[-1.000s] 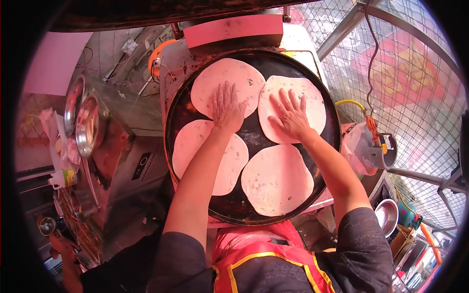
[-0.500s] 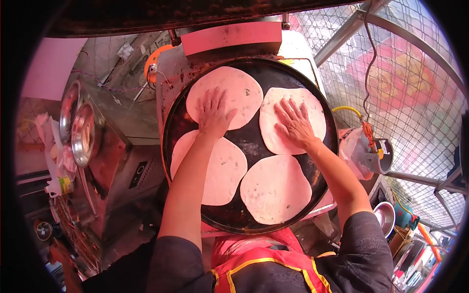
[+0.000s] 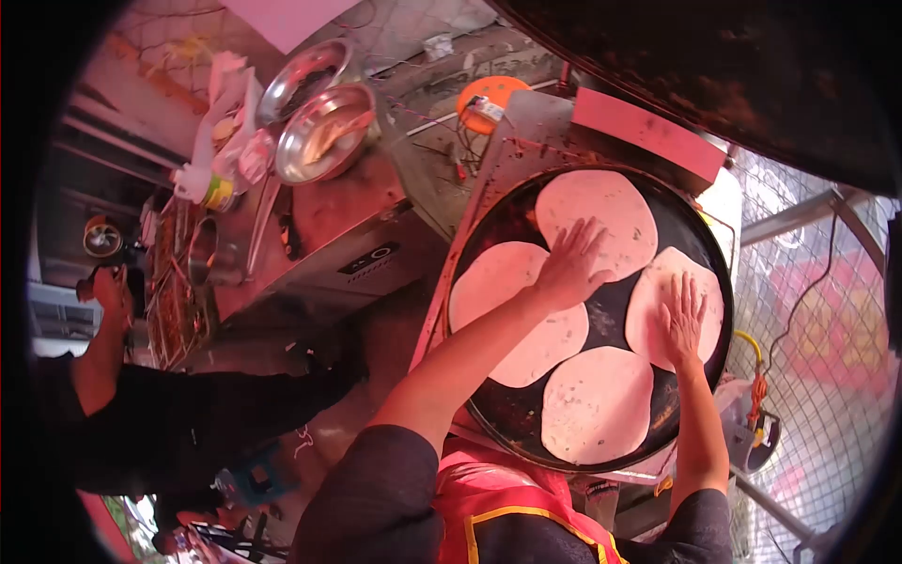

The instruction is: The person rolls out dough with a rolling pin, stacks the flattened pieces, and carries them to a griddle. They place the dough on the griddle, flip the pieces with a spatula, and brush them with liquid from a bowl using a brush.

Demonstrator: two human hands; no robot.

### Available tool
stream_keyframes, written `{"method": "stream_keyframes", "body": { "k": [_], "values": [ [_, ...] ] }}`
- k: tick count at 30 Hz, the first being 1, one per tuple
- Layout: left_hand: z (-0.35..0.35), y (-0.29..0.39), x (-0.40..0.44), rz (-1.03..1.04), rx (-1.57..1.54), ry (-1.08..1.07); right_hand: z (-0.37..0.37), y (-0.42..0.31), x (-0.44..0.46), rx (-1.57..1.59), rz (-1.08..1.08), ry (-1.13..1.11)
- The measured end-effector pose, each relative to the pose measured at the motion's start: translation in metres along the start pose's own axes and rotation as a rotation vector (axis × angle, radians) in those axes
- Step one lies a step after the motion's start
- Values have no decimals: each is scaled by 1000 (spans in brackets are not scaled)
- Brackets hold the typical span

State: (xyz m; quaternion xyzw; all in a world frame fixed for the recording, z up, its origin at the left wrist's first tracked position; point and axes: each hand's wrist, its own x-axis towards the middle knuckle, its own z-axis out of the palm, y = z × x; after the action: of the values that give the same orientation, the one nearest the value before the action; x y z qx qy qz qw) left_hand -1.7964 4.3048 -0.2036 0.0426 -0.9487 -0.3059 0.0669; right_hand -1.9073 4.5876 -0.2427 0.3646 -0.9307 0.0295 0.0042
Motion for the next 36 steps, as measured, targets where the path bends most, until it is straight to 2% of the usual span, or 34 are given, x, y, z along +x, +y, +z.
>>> {"method": "stream_keyframes", "body": {
  "k": [2, 4, 5, 6, 8, 10, 12, 15, 18, 19, 22, 25, 26, 27, 28, 30, 31, 34, 36],
  "values": [
    [-43, 20, -56, 0, -201, 252, 6, -5, -2, -23, 7, -57],
    [-101, 13, -123, -135, -193, 512, 5, -1, 0, -12, 1, -75],
    [-135, 0, -155, -247, -101, 704, 0, 4, -3, 10, 15, -94],
    [-163, -27, -193, -373, 121, 847, -4, -1, 2, 40, 42, -99],
    [-237, -66, -264, -620, 70, 1162, -34, -26, 0, 222, 4, 80],
    [-298, -126, -336, -878, 146, 1478, -56, -52, -4, 383, -27, 199],
    [-346, -217, -409, -1057, 291, 1482, -71, -87, -9, 403, -64, 238],
    [-417, -239, -416, -1168, -504, 1359, -94, -153, -20, 446, -117, 234],
    [-421, -301, -418, -951, -749, 1344, -113, -233, -25, 523, -185, 196],
    [-423, -313, -421, -949, -638, 1341, -116, -256, -23, 479, -286, 202],
    [-441, -292, -428, -993, -421, 1225, -148, -347, -10, 600, -440, 218],
    [-471, -252, -442, -818, 510, 1061, -197, -444, 8, 767, -548, 188],
    [-485, -228, -441, -779, 468, 1021, -209, -478, 15, 787, -642, 231],
    [-497, -196, -438, -731, 413, 963, -246, -547, 16, 748, -890, 264],
    [-504, -172, -433, -693, 364, 915, -253, -576, 18, 683, -1008, 279],
    [-501, -148, -425, -726, 244, 794, -261, -622, 12, 581, -1133, 312],
    [-495, -140, -419, -740, 183, 729, -258, -637, 9, 604, -1140, 402],
    [-459, -116, -404, -631, 85, 629, -247, -634, 9, 630, -1041, 351],
    [-427, -122, -394, -616, 43, 551, -238, -611, 20, 796, -919, 345]
  ]
}}
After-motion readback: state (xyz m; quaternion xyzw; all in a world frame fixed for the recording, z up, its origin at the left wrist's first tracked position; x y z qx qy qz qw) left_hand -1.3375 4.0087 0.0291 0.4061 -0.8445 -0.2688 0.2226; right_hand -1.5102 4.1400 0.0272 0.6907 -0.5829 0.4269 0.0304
